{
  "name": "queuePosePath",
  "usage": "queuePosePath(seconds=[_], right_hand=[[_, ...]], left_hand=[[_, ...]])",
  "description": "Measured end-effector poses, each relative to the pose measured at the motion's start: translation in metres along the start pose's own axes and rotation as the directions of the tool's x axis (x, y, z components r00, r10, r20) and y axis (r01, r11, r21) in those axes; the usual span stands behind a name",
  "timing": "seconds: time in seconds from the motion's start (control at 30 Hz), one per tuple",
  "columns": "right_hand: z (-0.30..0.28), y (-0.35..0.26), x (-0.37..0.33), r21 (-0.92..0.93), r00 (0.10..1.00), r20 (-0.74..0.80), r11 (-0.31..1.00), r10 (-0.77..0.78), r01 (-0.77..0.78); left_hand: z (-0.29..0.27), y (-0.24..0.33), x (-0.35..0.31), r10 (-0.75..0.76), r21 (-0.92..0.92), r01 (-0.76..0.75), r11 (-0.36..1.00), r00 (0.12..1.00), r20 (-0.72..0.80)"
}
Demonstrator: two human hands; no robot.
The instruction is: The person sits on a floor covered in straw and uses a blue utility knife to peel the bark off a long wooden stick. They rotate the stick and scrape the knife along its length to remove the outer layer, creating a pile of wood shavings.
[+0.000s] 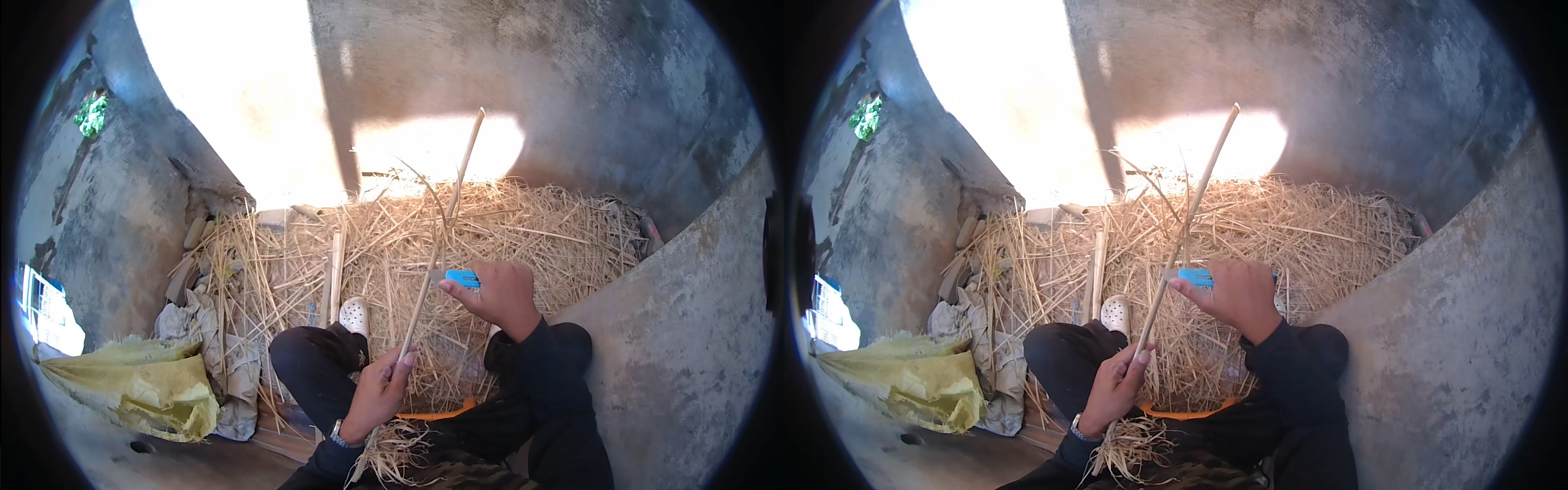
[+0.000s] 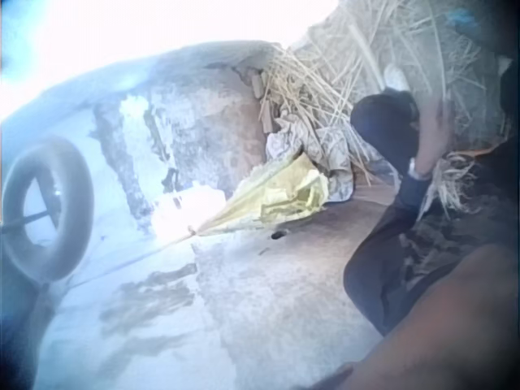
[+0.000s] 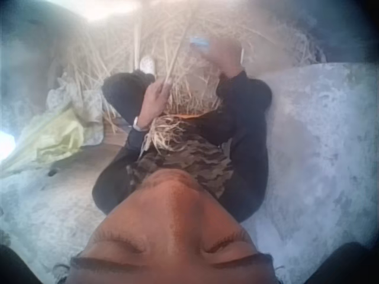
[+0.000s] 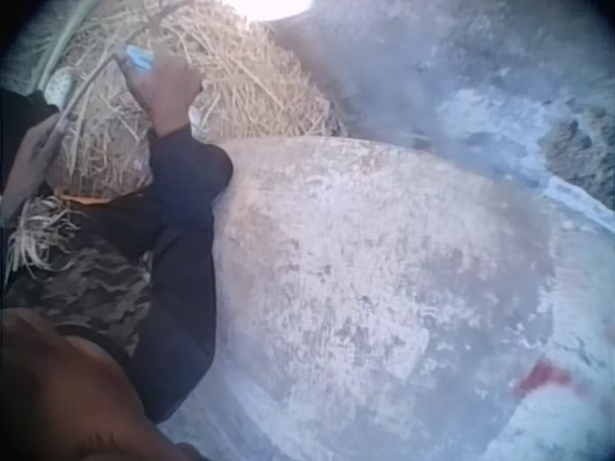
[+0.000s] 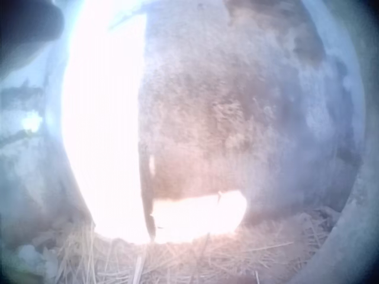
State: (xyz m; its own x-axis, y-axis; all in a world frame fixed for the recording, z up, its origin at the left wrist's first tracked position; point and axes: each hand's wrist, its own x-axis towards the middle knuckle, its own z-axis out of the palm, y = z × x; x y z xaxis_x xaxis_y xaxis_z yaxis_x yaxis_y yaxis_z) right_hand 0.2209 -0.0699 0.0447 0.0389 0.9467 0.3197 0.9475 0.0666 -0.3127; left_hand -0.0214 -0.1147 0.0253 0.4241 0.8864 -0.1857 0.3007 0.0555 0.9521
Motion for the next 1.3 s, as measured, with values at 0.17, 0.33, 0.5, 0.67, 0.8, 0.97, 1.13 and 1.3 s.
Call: queuePosePath(seconds=[0.17, 0.33, 0.5, 0.67, 0.8, 0.97, 1.13, 1.3], right_hand=[[0.04, 0.026, 0.017, 0.011, 0.995, 0.073, 0.998, 0.068, -0.069], [0.057, 0.033, 0.024, 0.019, 0.998, 0.016, 0.998, 0.059, -0.06], [0.073, 0.048, 0.035, 0.028, 0.995, -0.002, 0.995, 0.097, -0.097], [0.084, 0.048, 0.036, 0.015, 0.993, 0.005, 0.993, 0.116, -0.116], [0.07, 0.052, 0.04, 0.223, 0.868, 0.423, 0.898, 0.262, -0.379], [0.03, 0.026, 0.016, 0.188, 0.97, 0.108, 0.953, 0.22, -0.237], [0.01, -0.005, -0.008, 0.12, 0.991, -0.129, 0.991, -0.041, 0.056], [0.023, 0.01, 0.007, 0.003, 0.997, 0.005, 0.997, 0.08, -0.08]], left_hand=[[-0.007, 0.004, -0.009, -0.125, -0.171, 0.144, 0.975, 0.985, 0.119], [-0.012, 0.011, -0.014, -0.092, -0.133, 0.108, 0.985, 0.988, 0.121], [-0.014, -0.002, -0.027, -0.049, -0.068, 0.057, 0.996, 0.992, 0.116], [-0.014, -0.014, -0.026, -0.048, -0.144, 0.067, 0.987, 0.99, 0.134], [-0.012, -0.027, -0.014, -0.105, -0.309, 0.163, 0.937, 0.975, 0.195], [-0.007, -0.041, -0.008, -0.129, -0.41, 0.206, 0.889, 0.97, 0.206], [-0.007, -0.029, 0.005, -0.138, -0.462, 0.216, 0.86, 0.971, 0.197], [-0.007, -0.018, -0.005, -0.082, -0.327, 0.124, 0.937, 0.987, 0.14]])
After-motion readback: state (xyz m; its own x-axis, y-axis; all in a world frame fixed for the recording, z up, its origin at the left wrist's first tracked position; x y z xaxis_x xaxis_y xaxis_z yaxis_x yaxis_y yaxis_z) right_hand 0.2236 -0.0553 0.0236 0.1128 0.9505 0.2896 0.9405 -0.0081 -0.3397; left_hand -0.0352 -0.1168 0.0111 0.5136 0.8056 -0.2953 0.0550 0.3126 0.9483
